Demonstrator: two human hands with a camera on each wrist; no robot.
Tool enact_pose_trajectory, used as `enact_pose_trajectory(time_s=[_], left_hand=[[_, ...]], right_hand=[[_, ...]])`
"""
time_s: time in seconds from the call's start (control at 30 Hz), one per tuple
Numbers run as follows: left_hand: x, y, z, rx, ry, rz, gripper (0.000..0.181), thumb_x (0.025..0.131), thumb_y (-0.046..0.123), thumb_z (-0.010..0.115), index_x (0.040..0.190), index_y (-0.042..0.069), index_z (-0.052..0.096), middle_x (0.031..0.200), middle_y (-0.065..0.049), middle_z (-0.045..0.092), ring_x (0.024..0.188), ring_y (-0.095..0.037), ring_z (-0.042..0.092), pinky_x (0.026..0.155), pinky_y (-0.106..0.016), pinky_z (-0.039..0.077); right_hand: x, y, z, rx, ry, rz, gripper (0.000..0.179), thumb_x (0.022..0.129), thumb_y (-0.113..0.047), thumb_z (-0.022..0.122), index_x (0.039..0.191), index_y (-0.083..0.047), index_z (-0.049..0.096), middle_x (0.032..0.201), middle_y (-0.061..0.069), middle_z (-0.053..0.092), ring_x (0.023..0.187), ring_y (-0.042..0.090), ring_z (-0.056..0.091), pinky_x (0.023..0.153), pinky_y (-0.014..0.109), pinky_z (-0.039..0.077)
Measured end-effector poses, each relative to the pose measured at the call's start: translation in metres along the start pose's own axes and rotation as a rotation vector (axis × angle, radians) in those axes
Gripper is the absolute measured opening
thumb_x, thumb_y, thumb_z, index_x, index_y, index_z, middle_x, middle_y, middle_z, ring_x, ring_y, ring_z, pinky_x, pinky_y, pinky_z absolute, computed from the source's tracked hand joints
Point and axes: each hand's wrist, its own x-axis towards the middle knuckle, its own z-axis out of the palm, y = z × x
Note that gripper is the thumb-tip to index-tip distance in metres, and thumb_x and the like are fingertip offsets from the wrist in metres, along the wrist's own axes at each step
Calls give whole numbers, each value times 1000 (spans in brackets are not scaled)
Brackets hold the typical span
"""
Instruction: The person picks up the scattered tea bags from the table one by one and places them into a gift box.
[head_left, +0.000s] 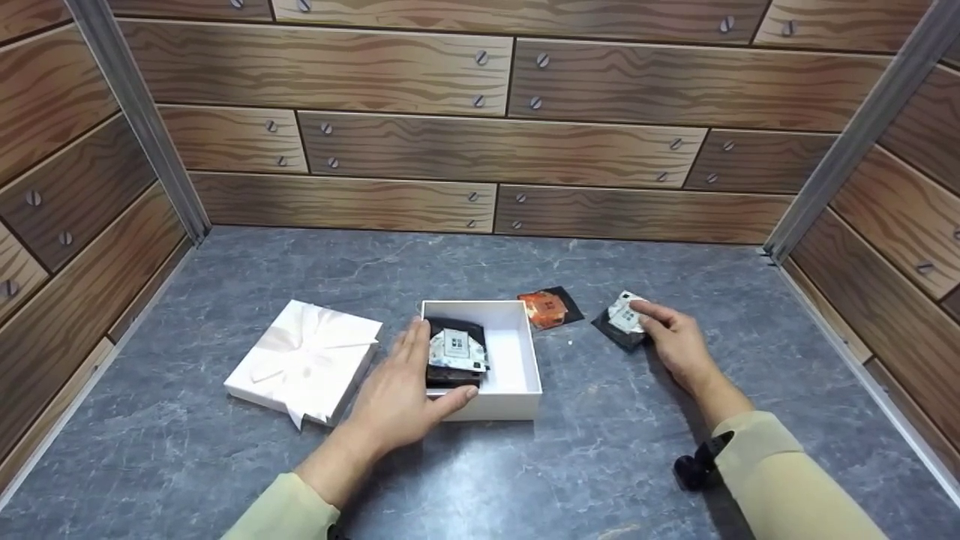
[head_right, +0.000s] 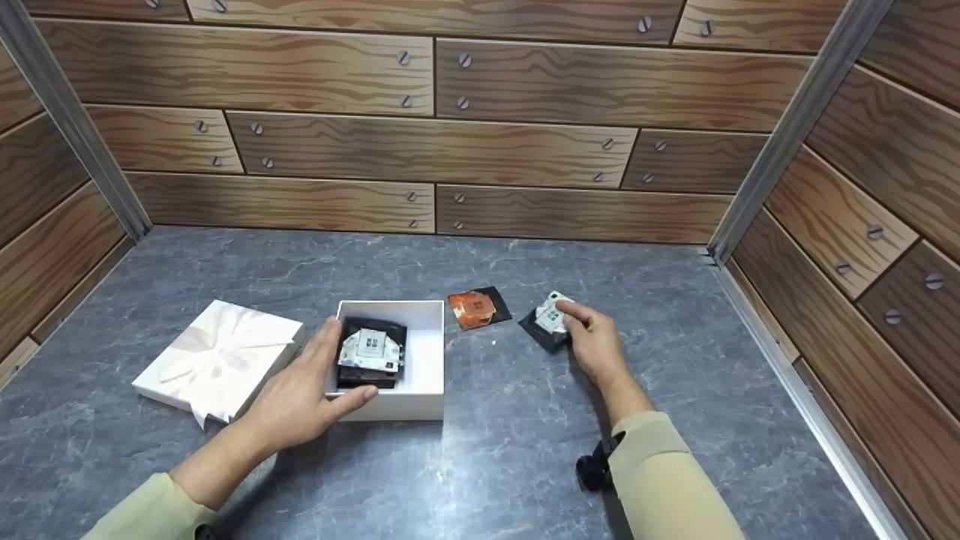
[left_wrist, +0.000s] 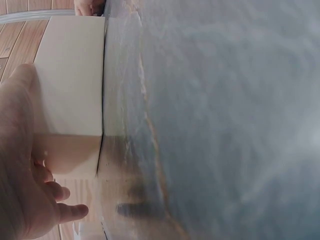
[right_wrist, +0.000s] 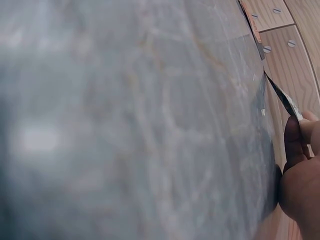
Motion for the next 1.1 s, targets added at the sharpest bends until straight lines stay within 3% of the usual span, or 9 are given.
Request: enact_pose_trajectory(time_s=[0.2, 0.37, 0.47, 0.6, 0.77, 0.97, 1.1], left_hand=[[0, 0, 1, 8, 5, 11, 116, 93, 75, 64, 165, -7, 23, 170, -28, 26, 155, -48, 29, 121, -61, 33], [0, 1, 0, 16, 0, 15, 117, 93, 76, 62, 165, -7, 22, 170, -28, 25, 155, -48, 29, 121, -61, 33], [0, 1, 0, 22, -9, 11, 118, 92, 78, 60, 166, -6, 21, 171, -27, 24, 155, -48, 28, 121, -61, 32], [0, -1, -1, 21, -9, 9, 118, 92, 79, 59, 166, -6, 22, 171, -27, 24, 155, -48, 28, 121, -62, 32], [0, 0, -1, 20, -4, 7, 117, 92, 77, 61, 166, -5, 23, 171, -27, 24, 155, -47, 28, 121, -62, 32], [0, -1, -1, 14, -11, -2, 118, 92, 79, 61, 166, -5, 22, 171, -27, 24, 155, -47, 27, 122, -62, 31], [0, 0, 0, 6, -17, -2, 118, 92, 78, 61, 166, -5, 21, 171, -27, 23, 156, -47, 27, 122, -61, 31]], right_hand=[[-2, -4, 1, 10, -1, 62, 56, 99, -7, 74, 150, 6, 55, 138, 24, 63, 96, -3, 57, 82, 10, 46], [0, -3, 3, -1, 34, 46, 62, 95, 3, 73, 152, 9, 50, 114, 17, 68, 83, -3, 57, 72, 12, 48], [2, 0, 6, -3, 70, 16, 60, 93, 8, 71, 150, 10, 52, 116, 22, 69, 83, -2, 59, 72, 11, 48], [3, 1, 9, 0, 86, -2, 57, 93, 10, 69, 148, 10, 54, 133, 32, 64, 93, 0, 60, 79, 10, 47], [-3, -9, 12, 33, 92, 16, 54, 95, 8, 64, 149, 9, 54, 144, 31, 58, 105, 5, 57, 86, 9, 44], [-11, -34, 12, 77, 97, -48, 49, 94, 8, 63, 143, 8, 61, 139, 25, 63, 102, 3, 59, 88, 12, 48], [-19, -62, 14, 103, 45, -130, 47, 92, 9, 64, 140, 8, 65, 126, 20, 68, 92, 4, 62, 79, 15, 52]])
